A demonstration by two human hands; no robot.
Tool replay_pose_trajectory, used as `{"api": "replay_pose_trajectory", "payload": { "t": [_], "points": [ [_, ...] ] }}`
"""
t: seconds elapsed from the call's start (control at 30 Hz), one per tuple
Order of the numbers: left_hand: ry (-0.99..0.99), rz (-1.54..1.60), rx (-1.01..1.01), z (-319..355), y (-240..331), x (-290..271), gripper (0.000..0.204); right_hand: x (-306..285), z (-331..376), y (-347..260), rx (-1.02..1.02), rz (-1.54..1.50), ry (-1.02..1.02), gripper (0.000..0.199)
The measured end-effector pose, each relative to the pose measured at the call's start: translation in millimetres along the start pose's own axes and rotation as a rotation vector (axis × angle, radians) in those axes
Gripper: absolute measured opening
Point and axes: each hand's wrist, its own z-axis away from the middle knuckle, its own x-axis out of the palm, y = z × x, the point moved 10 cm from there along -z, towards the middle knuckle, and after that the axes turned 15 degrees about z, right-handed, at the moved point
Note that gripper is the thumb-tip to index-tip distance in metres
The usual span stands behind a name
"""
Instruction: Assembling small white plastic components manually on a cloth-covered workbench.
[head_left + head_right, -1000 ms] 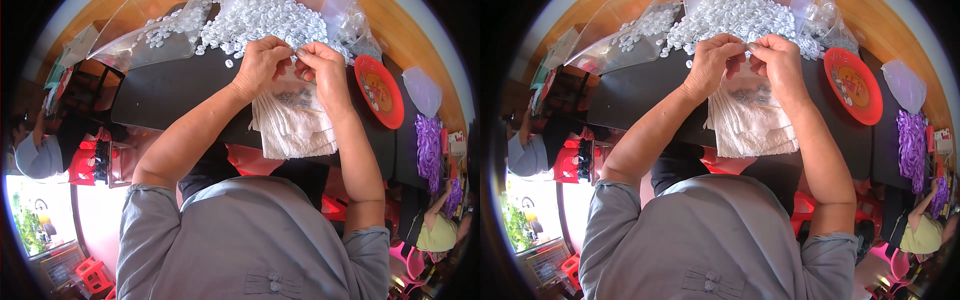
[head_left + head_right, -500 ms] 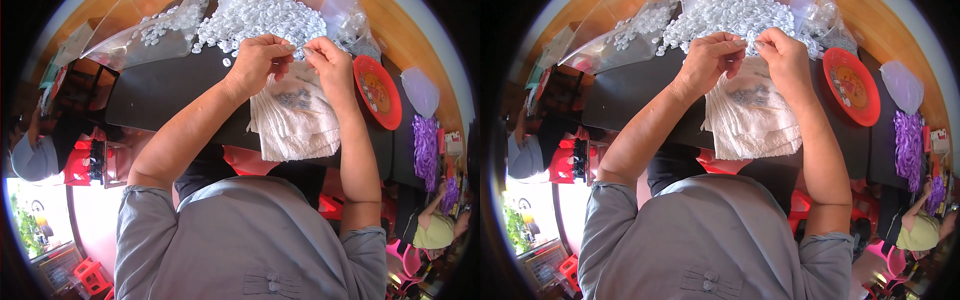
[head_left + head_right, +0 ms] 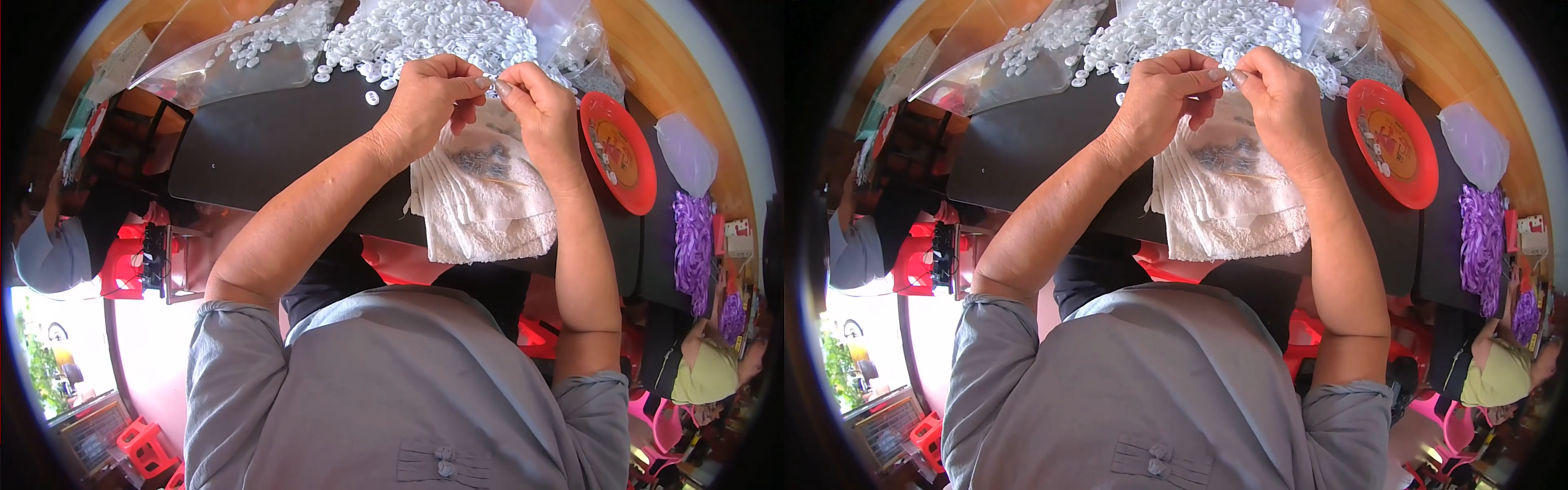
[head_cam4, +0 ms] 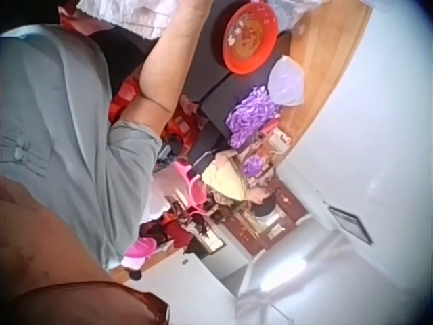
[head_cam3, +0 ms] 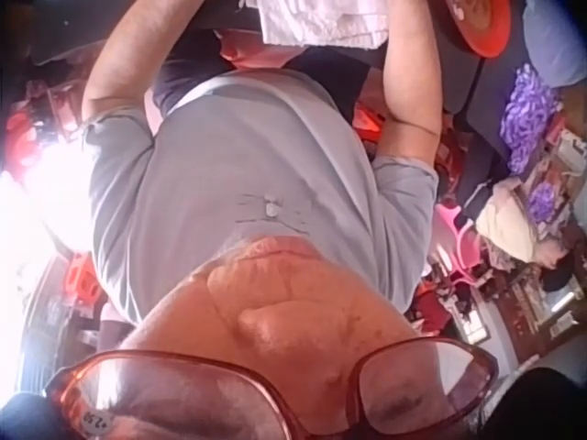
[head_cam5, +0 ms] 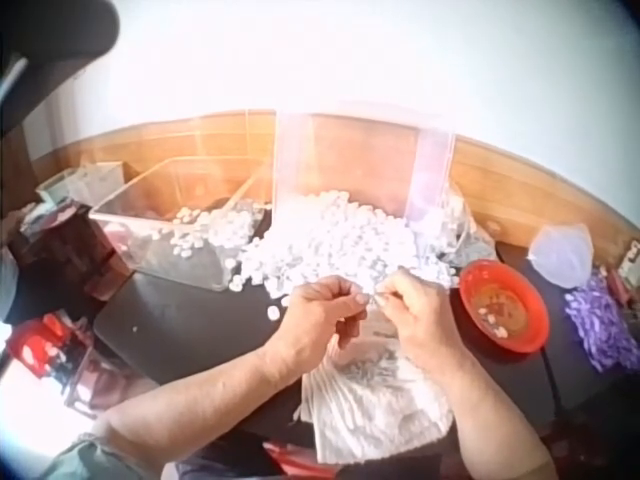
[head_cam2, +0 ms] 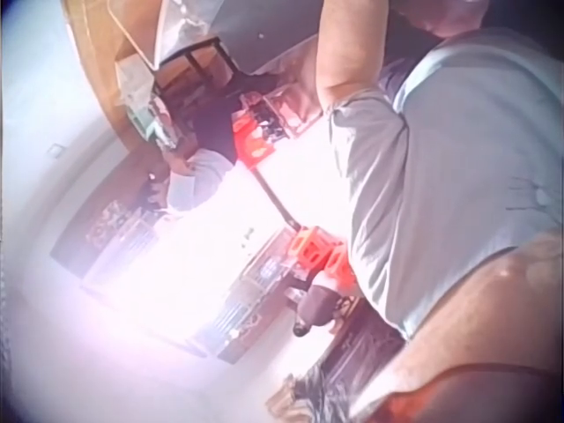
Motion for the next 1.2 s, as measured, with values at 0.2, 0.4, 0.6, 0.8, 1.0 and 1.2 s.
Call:
{"api": "replay_pose_trajectory", "payload": {
  "t": [0.2,0.4,0.6,0.8,1.0,1.2],
  "points": [
    [0.017,0.022,-0.008,0,-1,-2,0.015,-1,0,-2,-0.01,-0.004,0.007,0.007],
    [0.02,0.02,0.006,1,1,-2,0.014,-2,1,-2,-0.014,-0.038,0.034,0.005],
    [0.038,-0.019,0.021,2,3,-2,0.014,-2,1,-2,0.018,-0.029,0.013,0.005],
    [0.045,-0.014,0.038,1,5,-4,0.013,-6,0,-11,-0.11,0.057,0.069,0.005],
    [0.033,-0.047,0.034,2,4,-1,0.013,-7,1,-16,-0.156,0.088,0.089,0.007],
    [0.046,-0.035,0.048,2,5,-3,0.013,-10,2,-19,-0.212,0.149,0.129,0.009]
  ]
}}
